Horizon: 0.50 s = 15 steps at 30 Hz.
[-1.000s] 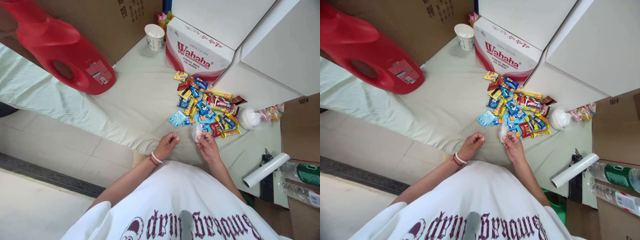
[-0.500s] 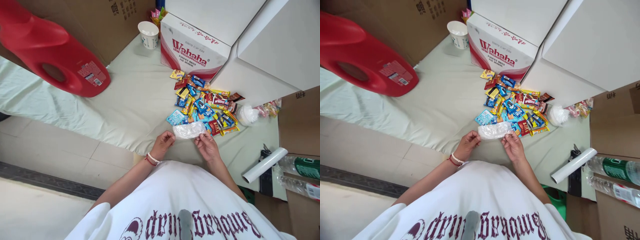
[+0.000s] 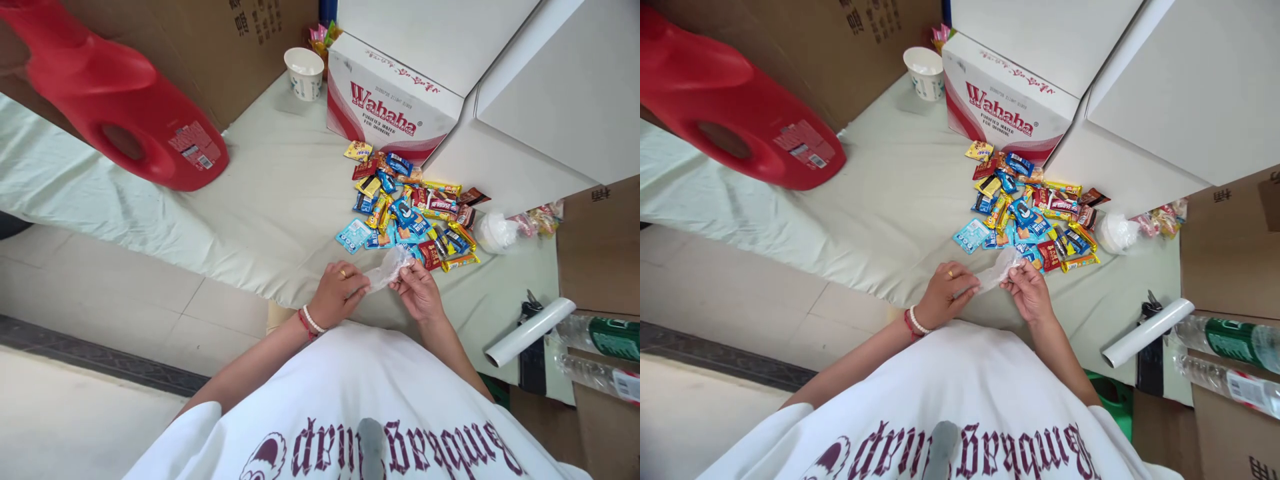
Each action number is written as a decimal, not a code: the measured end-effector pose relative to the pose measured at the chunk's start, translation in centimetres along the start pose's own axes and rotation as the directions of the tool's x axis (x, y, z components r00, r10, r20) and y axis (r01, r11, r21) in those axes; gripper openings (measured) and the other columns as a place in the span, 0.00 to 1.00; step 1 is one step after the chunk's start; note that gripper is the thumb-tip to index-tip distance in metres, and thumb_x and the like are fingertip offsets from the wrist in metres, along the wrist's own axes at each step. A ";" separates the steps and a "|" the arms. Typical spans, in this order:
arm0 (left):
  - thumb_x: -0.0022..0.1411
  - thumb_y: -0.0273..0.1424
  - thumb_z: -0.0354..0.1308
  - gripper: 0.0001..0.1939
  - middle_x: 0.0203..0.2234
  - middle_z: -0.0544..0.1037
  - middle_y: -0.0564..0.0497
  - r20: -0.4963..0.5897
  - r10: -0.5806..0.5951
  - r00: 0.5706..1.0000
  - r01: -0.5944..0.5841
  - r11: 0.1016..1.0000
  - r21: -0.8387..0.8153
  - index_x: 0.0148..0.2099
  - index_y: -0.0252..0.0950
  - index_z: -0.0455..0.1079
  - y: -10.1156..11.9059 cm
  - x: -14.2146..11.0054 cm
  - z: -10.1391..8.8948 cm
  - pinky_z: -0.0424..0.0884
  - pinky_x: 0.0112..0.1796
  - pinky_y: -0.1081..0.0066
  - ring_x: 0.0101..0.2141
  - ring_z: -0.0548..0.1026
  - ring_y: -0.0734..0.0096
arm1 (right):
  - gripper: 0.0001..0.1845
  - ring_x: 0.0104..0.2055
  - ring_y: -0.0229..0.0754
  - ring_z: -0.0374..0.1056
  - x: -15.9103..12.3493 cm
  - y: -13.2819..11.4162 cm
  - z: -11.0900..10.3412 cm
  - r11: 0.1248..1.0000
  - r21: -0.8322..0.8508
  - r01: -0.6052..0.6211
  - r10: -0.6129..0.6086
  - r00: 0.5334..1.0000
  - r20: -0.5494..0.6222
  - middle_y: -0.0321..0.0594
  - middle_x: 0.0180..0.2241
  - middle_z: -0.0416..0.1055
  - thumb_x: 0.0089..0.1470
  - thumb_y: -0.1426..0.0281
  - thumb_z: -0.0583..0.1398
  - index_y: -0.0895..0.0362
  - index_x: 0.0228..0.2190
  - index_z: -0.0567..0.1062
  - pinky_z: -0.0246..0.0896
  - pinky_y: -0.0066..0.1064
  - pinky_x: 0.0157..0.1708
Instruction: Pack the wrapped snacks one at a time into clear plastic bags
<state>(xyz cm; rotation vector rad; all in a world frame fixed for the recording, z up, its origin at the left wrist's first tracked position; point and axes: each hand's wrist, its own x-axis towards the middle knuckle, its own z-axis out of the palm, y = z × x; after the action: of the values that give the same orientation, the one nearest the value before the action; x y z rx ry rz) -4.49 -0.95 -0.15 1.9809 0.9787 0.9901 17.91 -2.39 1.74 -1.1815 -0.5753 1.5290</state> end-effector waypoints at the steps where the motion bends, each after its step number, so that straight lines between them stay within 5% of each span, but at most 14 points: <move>1: 0.70 0.36 0.54 0.10 0.34 0.77 0.47 0.004 -0.045 0.999 0.045 0.999 -0.015 0.42 0.39 0.76 0.1 0.1 0.4 0.68 0.43 0.62 0.38 0.74 0.64 | 0.17 0.29 0.34 0.69 0.0 0.1 0.1 1.000 -0.002 -0.001 0.001 1.000 0.002 0.30 0.28 0.71 0.47 0.61 0.75 0.52 0.32 0.75 0.71 0.28 0.32; 6: 0.70 0.35 0.55 0.11 0.27 0.73 0.52 -0.035 -0.199 0.979 0.189 0.965 -0.181 0.39 0.38 0.76 0.5 -0.1 2.1 0.65 0.33 0.69 0.29 0.69 0.71 | 0.25 0.38 0.38 0.70 -0.2 1.7 1.3 0.987 -0.159 0.004 0.010 0.996 0.087 0.34 0.38 0.75 0.43 0.58 0.76 0.49 0.41 0.77 0.70 0.31 0.37; 9: 0.67 0.37 0.58 0.10 0.27 0.72 0.53 -0.061 -0.320 0.945 0.284 0.902 -0.325 0.37 0.37 0.75 0.0 -0.1 2.3 0.64 0.32 0.70 0.28 0.68 0.73 | 0.19 0.30 0.36 0.65 -0.1 2.5 1.5 0.970 -0.242 0.007 0.002 0.999 0.038 0.32 0.29 0.71 0.43 0.60 0.76 0.52 0.34 0.77 0.64 0.28 0.32; 15: 0.57 0.44 0.66 0.15 0.24 0.71 0.56 -0.137 -0.688 0.713 0.438 0.589 -0.679 0.34 0.37 0.72 -2.2 -0.4 1.4 0.63 0.31 0.73 0.27 0.66 0.75 | 0.17 0.26 0.33 0.60 -0.2 1.9 -0.2 0.994 -0.097 -0.042 0.032 0.994 -0.102 0.30 0.26 0.67 0.42 0.60 0.76 0.53 0.31 0.78 0.60 0.26 0.27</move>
<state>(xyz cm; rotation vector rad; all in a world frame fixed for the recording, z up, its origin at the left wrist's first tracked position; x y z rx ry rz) -4.15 -0.63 -2.78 0.8254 1.2171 1.1346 17.26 -3.20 0.10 -1.3431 -0.5700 1.4772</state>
